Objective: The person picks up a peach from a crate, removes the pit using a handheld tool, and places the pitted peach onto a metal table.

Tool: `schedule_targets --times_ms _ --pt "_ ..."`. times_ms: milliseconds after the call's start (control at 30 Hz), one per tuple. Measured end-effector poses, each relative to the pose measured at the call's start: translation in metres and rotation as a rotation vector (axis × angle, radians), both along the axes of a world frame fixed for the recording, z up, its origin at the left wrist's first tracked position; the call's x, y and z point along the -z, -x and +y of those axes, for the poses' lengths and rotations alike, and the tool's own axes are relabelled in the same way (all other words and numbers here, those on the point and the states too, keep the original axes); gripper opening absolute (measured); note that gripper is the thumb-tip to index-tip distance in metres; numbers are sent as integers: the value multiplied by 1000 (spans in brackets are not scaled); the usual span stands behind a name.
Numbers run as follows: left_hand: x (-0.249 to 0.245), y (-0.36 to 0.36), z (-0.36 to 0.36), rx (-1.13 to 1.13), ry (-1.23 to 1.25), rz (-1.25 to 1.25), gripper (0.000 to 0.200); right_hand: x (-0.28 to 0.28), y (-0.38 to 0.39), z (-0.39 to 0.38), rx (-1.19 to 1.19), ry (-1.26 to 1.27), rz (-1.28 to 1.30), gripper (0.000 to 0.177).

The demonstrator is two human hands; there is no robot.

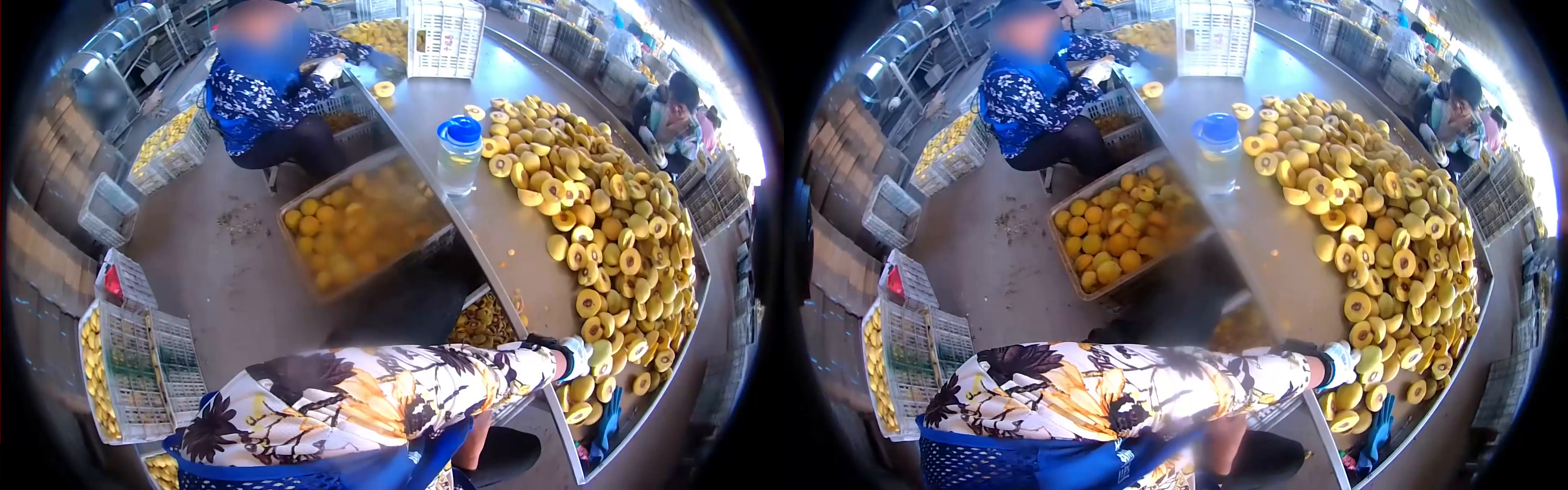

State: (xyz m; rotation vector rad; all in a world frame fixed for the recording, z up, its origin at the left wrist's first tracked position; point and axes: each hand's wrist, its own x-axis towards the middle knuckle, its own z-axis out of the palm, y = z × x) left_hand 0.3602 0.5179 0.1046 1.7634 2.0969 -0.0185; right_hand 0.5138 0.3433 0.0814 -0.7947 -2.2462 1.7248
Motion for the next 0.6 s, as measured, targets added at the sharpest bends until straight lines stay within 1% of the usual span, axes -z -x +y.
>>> schedule_targets --times_ms 33,67,100,133,167,200,233,267,300,333,367,400,467,500,567,600 --pt "23 0 10 -40 -88 -33 35 -8 3 -3 71 87 -26 12" --pt "18 6 2 -37 -187 -38 29 -15 8 -7 175 219 -63 11" --pt "14 12 -5 -32 -287 -41 25 -20 7 -4 175 292 -93 8" --pt "8 23 -12 -25 -385 -40 23 -26 11 0 178 364 -125 9" --pt "-8 32 -21 -93 -291 24 21 -32 13 4 182 434 -158 14" --pt "-15 45 -29 -95 -264 19 19 2 7 7 223 338 -166 13" --pt "-12 60 -29 -139 -263 -64 22 15 2 12 235 241 -118 12" --pt "-12 76 -33 -194 -299 -200 28 18 4 16 294 59 -122 14" --pt "-14 88 -45 -308 -428 -424 33 12 2 22 294 -36 -101 16" --pt "-30 99 -60 -443 -345 -851 36 -2 7 27 326 -139 -89 17" --pt "-52 104 -83 -614 -250 -1222 34 -18 15 29 351 -243 -76 18" --pt "-55 112 -99 -672 -186 -1439 31 -32 23 31 369 -345 -63 19" --pt "-47 120 -127 -692 -162 -1696 26 -50 40 38 333 -330 -153 21" --pt "-43 119 -138 -701 -197 -1763 23 -56 47 39 308 -322 -200 23" --pt "-30 111 -152 -627 -475 -1686 27 -63 62 39 284 -321 -248 25" --pt "-10 107 -157 -548 -651 -1498 29 -64 68 39 272 -319 -274 27"
